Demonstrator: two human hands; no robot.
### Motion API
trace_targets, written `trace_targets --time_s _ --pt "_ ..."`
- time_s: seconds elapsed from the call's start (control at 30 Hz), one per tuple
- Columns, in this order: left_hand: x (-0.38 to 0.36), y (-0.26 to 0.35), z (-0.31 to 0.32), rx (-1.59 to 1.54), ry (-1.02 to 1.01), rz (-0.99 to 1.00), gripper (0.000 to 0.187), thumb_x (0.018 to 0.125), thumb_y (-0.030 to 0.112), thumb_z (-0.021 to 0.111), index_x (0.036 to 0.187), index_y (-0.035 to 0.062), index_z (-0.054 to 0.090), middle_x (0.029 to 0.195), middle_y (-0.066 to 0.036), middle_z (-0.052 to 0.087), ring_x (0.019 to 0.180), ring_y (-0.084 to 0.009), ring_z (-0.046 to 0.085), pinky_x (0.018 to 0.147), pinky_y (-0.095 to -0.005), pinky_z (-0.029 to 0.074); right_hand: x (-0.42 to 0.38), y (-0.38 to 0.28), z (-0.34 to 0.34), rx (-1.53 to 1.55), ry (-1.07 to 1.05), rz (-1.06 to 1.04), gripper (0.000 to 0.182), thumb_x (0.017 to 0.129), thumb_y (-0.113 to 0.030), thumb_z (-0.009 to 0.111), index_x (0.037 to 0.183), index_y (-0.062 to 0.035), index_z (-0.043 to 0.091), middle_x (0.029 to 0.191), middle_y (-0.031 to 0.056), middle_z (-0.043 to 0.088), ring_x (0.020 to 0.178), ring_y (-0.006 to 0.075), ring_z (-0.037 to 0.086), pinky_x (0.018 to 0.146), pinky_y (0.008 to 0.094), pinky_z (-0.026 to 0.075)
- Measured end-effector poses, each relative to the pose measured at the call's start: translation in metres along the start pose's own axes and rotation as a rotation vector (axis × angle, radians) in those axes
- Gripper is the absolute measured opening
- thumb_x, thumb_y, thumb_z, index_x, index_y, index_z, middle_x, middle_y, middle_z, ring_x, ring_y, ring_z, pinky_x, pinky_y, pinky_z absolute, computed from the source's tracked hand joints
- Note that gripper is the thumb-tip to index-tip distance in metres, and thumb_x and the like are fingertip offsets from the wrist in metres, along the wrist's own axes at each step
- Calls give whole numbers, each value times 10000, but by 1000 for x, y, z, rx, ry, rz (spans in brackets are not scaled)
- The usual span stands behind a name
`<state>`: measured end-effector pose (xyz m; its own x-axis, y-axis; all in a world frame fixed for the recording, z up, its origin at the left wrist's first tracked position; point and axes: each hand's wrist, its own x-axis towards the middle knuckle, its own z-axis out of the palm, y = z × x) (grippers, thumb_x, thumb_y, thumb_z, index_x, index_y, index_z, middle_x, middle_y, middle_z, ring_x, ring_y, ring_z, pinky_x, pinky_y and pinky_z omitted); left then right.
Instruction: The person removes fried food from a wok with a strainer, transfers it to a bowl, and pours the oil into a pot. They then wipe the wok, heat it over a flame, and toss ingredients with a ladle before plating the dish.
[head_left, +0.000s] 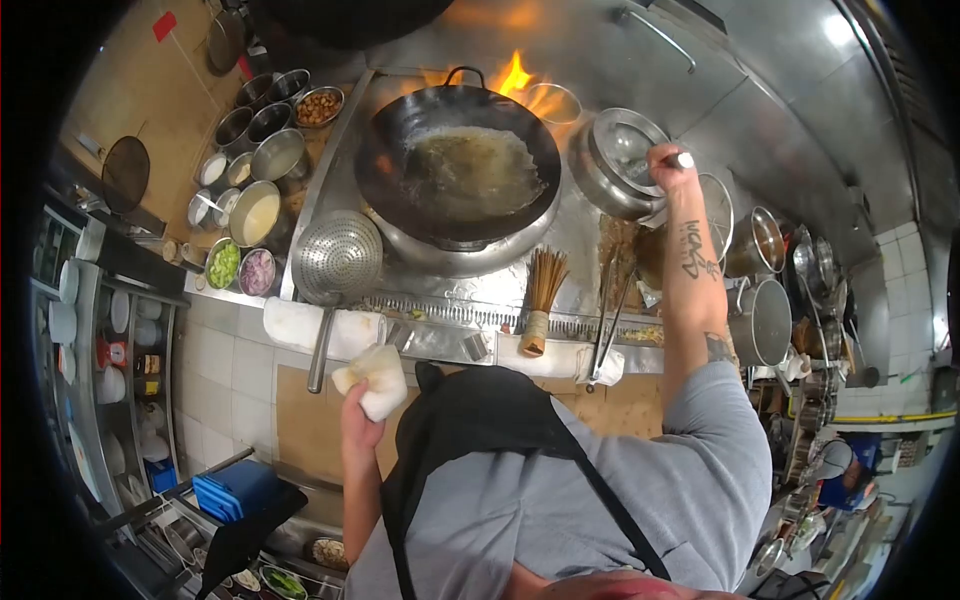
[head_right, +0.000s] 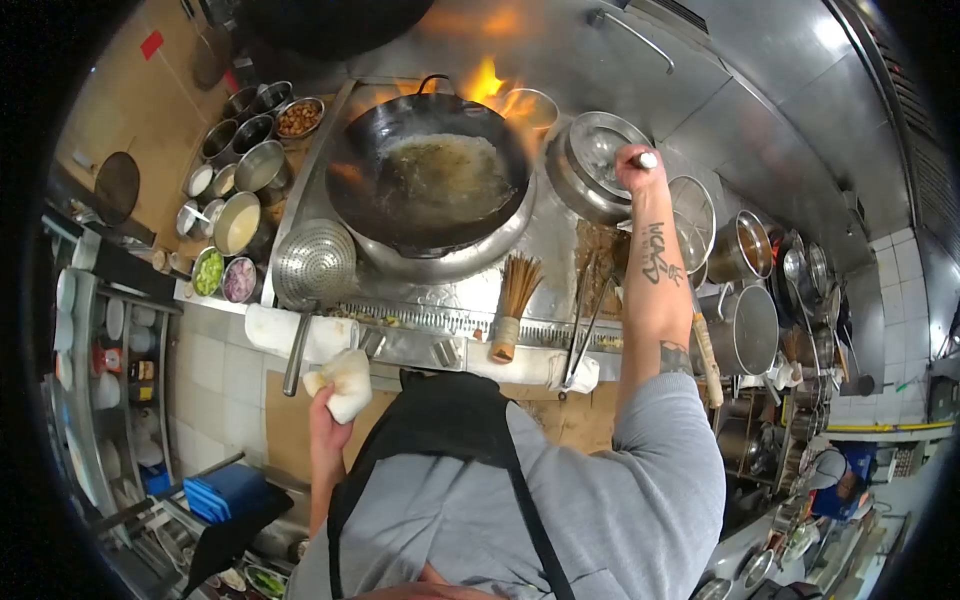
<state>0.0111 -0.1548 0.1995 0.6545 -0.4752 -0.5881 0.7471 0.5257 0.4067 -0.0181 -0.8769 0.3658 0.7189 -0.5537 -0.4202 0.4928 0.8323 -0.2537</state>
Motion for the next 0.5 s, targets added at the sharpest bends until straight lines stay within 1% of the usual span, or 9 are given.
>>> trace_targets --time_s 0.2,0.23,0.27,0.3,0.33,0.37,0.4,0.47,0.5 --pt "8 -3 10 29 -9 -9 478 934 154 528 1378 20 412 1307 -163 556 1187 -321 564 1029 -472 454 -37 -3 25 -506 -85 165 309 925 -23 435 646 -126 350 562 -41 388 431 30 373 361 178 310" --pt "9 -5 9 25 -10 -15 473 936 145 522 1375 13 408 1300 -169 558 1181 -324 569 1024 -476 456 -32 -4 13 -632 -19 162 237 919 -28 453 688 -80 460 573 -10 435 455 78 420 380 231 343" --pt "13 -4 8 30 -16 -26 468 937 137 515 1373 5 405 1294 -174 561 1174 -326 573 1020 -480 459 -55 37 20 -1164 299 -350 145 854 -39 524 725 -10 585 592 18 485 481 116 468 416 274 396" --pt "17 -3 2 80 -19 -56 466 940 156 514 1367 3 408 1290 -182 564 1171 -331 576 1017 -483 461 -52 47 12 -1617 499 -421 136 811 -90 569 754 17 632 658 102 583 542 194 560 484 378 465" --pt "21 1 -5 131 -21 -79 466 942 175 513 1362 1 411 1287 -190 567 1167 -336 580 1014 -487 462 -51 57 3 -1712 596 -493 186 797 -129 588 767 45 647 711 137 633 597 235 612 528 413 490" --pt "20 4 -2 186 9 -89 469 944 197 513 1359 3 415 1278 -185 573 1159 -334 584 1004 -482 469 -69 71 11 -1699 680 -346 230 787 -160 600 807 61 660 769 160 664 650 260 645 564 413 504" --pt "18 7 1 230 44 -86 473 945 220 513 1356 5 418 1269 -180 579 1150 -332 589 993 -477 476 -61 74 -6 -1743 648 -451 246 791 -165 606 860 61 673 820 172 688 717 274 680 591 409 522" --pt "13 16 6 268 72 -165 479 940 238 518 1352 12 423 1264 -168 583 1140 -324 594 975 -465 485 -26 78 -35 -1883 730 -512 250 805 -175 629 905 48 684 849 185 702 755 244 701 609 413 535" --pt "3 15 24 267 98 -118 474 937 236 516 1350 20 427 1258 -157 586 1135 -317 595 966 -461 488 -24 82 -32 -1820 737 -417 315 767 -229 663 941 31 704 989 170 710 938 271 704 743 380 561"
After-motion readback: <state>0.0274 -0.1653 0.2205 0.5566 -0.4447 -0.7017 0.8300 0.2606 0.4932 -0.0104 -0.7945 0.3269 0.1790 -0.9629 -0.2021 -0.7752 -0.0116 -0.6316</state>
